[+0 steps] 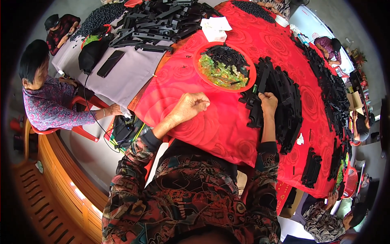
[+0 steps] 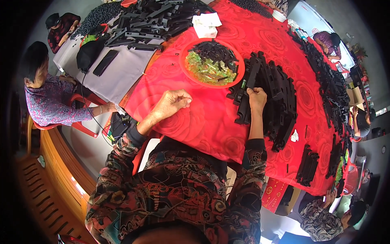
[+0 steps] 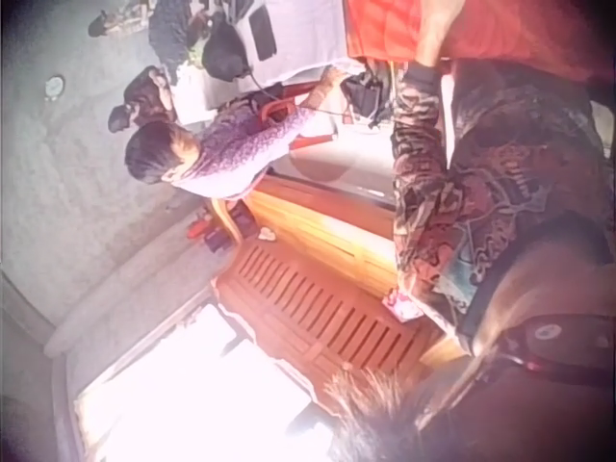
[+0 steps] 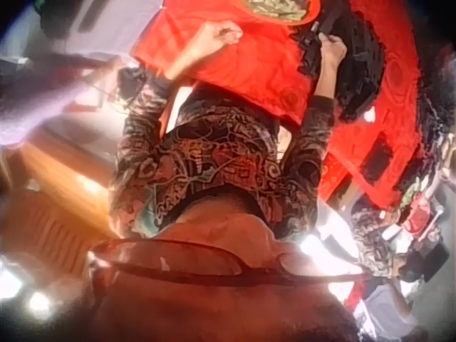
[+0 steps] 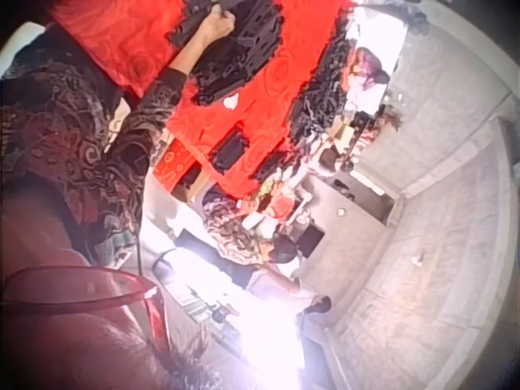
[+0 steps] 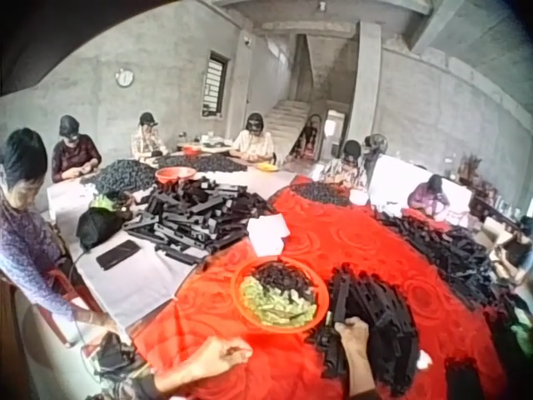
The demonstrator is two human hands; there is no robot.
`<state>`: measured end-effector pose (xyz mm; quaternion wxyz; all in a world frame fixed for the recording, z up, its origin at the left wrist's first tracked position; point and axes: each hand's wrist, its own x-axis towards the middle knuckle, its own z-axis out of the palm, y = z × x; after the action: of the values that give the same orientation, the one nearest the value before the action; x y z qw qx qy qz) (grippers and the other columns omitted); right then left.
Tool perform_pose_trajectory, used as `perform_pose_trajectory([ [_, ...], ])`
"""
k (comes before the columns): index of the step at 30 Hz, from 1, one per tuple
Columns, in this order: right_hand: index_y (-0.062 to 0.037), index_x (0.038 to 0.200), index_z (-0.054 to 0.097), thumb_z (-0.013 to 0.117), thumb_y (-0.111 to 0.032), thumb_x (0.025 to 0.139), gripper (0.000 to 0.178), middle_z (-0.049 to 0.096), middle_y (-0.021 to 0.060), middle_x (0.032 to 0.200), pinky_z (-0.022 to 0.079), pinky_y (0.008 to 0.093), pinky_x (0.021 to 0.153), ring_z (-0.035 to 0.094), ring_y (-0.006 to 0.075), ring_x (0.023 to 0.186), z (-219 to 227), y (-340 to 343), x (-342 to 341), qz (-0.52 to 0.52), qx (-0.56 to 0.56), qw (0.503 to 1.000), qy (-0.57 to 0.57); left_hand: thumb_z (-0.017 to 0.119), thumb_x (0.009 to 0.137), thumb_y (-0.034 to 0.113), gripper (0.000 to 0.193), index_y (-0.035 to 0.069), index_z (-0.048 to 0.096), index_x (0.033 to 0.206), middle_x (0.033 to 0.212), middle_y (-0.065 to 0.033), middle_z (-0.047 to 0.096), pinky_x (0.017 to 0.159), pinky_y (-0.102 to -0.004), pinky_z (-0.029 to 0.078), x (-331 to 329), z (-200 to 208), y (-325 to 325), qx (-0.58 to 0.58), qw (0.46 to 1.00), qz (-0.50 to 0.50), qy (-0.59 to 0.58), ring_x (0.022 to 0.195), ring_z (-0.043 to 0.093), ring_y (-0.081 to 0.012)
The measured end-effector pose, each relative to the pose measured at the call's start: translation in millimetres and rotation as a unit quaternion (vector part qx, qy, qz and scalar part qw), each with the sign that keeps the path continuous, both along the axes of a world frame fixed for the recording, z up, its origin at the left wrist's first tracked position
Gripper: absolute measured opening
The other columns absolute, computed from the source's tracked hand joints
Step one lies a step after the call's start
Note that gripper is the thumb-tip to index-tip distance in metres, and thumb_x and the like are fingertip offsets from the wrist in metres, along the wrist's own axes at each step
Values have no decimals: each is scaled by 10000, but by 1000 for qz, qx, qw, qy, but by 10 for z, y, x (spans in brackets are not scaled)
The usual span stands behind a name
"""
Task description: The person arranges black plastic frames on a table, cleans a pair of glasses with a wipe, and assembles level tools by inserting vials into the frames by hand.
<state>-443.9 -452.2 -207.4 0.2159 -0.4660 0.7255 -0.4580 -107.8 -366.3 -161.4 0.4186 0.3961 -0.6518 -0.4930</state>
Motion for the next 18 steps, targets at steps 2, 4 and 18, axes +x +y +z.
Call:
perform_pose_trajectory([
  [2, 0, 834, 603, 688, -161, 720, 215, 614, 144, 736, 485, 391, 654, 621, 281, 710, 230, 119, 170, -11, 35, 987, 159, 590, 842, 57, 78, -19, 602, 833, 667, -29, 576, 586, -248, 456, -35, -113, 26, 12, 1000, -5, 14, 636, 538, -70],
  [4, -23, 821, 601, 676, -155, 734, 175, 596, 130, 743, 482, 405, 644, 609, 296, 728, 345, 223, 310, -35, -43, 968, 244, 597, 834, 58, 73, -15, 602, 834, 664, -49, 574, 581, -259, 454, -54, -181, 50, -11, 1000, 3, -20, 627, 543, -82],
  [18, -55, 792, 637, 660, -73, 695, 101, 587, 175, 822, 473, 418, 723, 599, 329, 833, 476, -577, 1324, 370, 25, 849, 376, 601, 828, 69, 87, -9, 600, 865, 725, -120, 584, 596, -302, 453, -86, -305, 187, -10, 998, 17, -57, 636, 577, -162],
])
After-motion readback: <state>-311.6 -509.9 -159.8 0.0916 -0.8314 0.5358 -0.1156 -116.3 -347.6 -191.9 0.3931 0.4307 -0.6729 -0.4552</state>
